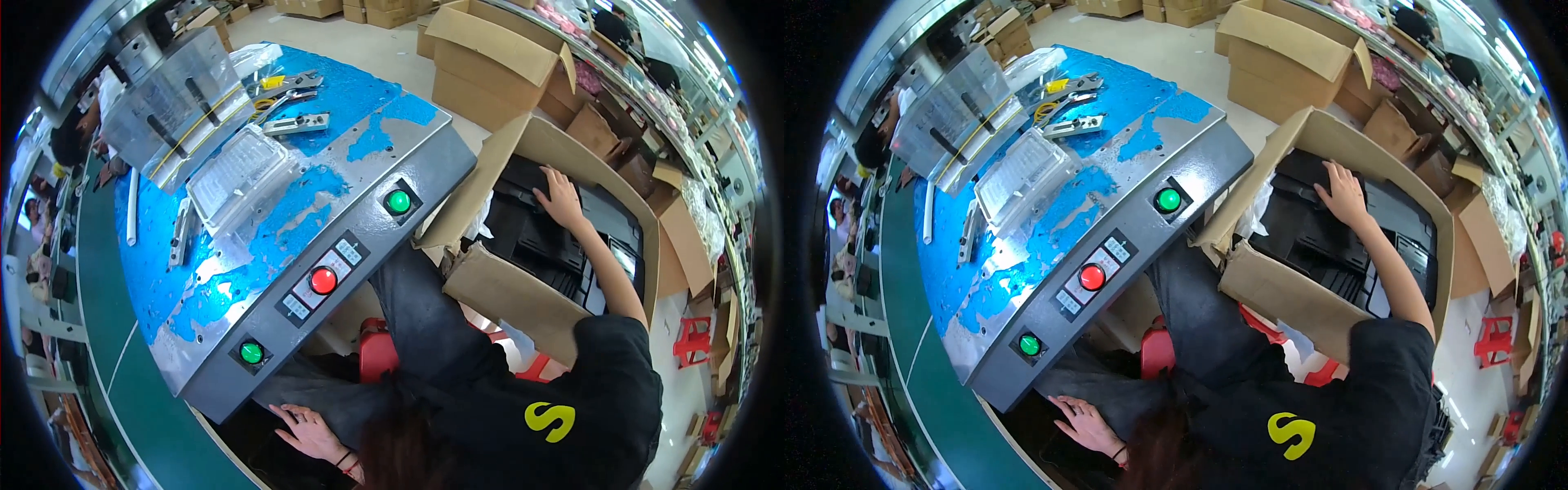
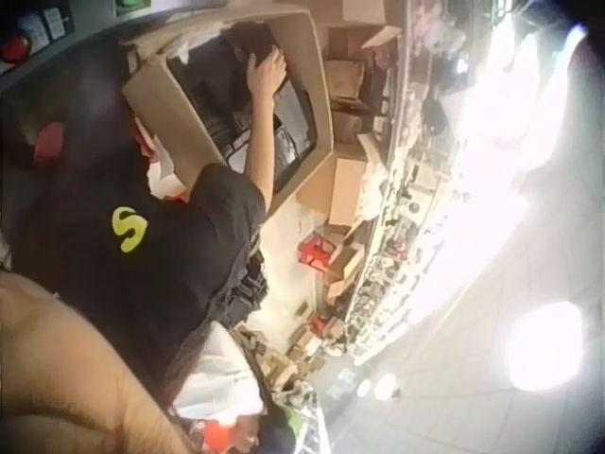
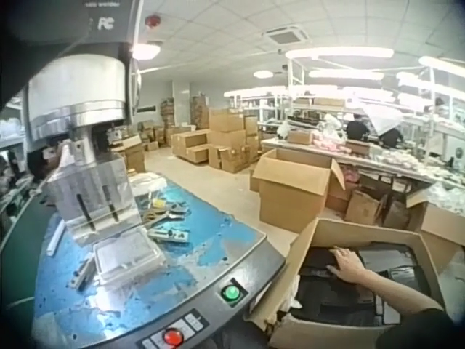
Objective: Operating an industrial pressing machine to assemble or seal electronic components.
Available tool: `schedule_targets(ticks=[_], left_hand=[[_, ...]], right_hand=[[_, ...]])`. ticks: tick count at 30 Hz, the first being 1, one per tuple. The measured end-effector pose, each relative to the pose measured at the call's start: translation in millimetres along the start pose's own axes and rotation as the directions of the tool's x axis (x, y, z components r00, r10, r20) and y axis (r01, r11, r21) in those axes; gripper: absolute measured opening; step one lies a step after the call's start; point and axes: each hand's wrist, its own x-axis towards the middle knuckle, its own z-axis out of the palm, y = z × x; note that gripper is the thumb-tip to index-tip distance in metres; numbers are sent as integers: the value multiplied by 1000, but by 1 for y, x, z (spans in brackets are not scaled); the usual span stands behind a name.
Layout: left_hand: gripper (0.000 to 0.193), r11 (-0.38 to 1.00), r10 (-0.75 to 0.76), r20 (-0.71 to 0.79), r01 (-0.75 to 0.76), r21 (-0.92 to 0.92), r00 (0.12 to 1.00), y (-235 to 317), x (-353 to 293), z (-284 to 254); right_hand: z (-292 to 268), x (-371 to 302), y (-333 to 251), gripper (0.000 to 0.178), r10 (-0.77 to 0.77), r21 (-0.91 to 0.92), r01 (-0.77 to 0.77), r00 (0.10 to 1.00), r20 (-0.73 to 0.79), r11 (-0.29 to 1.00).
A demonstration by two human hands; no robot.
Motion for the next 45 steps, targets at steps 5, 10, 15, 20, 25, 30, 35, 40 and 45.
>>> schedule_targets(ticks=[5,10,15,20,25,30,35,40,45], left_hand=[[51,926,150,-107,-102,363,983,-7,-9,-1],[47,973,168,-65,-155,170,984,-8,-8,4],[43,954,209,-101,-180,240,973,-25,-4,12],[44,853,80,-195,34,520,978,-37,4,13],[46,512,-77,-151,169,842,986,-67,22,33],[45,582,-353,-102,304,755,930,-110,29,42],[40,399,-495,-162,389,831,854,-142,33,53],[39,485,-539,-120,424,765,834,-148,24,60],[39,670,-512,-9,407,621,859,-161,25,75]], right_hand=[[21,37,5,66,-95,-79,117,967,238,990],[-11,37,-4,48,-220,-219,304,915,339,927],[-41,24,22,60,-55,147,76,988,-142,986],[-82,18,-6,62,-5,371,94,972,-234,924],[-85,16,3,25,28,321,40,978,-206,946],[-83,3,-34,26,187,-360,-158,981,46,920],[-65,-6,-128,56,-131,208,56,921,367,977],[17,10,-112,62,-71,361,-142,853,517,922],[34,15,-80,24,-201,833,-285,886,417,474]])
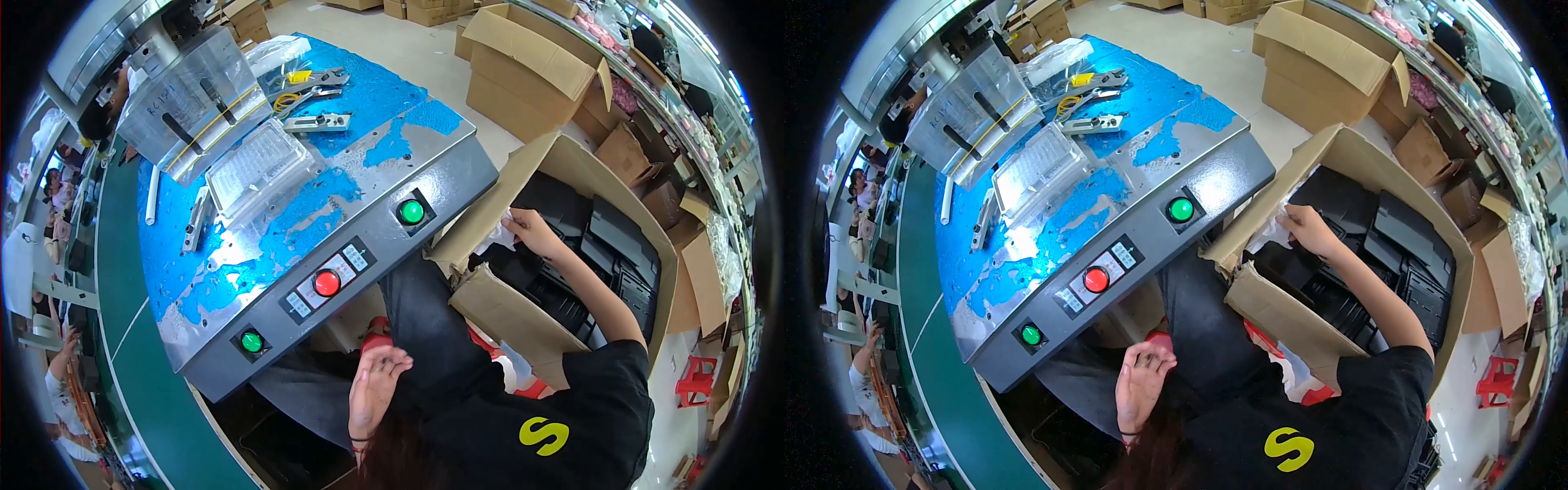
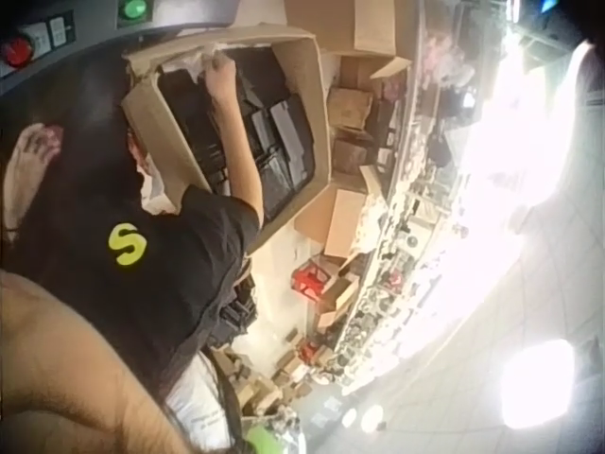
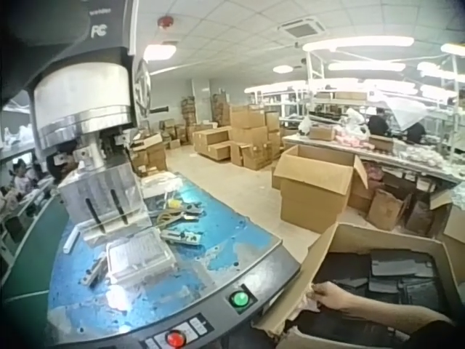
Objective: Operating an industrial pressing machine to assemble or seal electronic components.
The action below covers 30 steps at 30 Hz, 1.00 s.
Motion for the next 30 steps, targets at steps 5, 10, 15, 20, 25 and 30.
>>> schedule_targets(ticks=[5,10,15,20,25,30], left_hand=[[30,827,-297,269,106,552,916,1,74,58],[25,446,-181,437,-322,835,881,-26,137,109],[23,241,-126,441,-404,882,889,-50,181,108],[33,82,-363,556,-569,818,748,-75,201,118],[32,83,-352,596,-610,788,722,-74,176,112],[22,-89,-183,710,-731,677,680,-66,157,97]], right_hand=[[-6,-21,-6,24,29,-51,-33,998,-63,998],[-12,-40,-5,26,52,244,-40,998,-43,969],[-18,-51,-5,23,28,395,-33,999,18,918],[-35,-52,-24,41,-68,-71,68,998,-1,995],[-102,-21,13,69,-32,-726,87,996,89,682],[-98,0,-13,115,394,-812,39,860,324,582]])
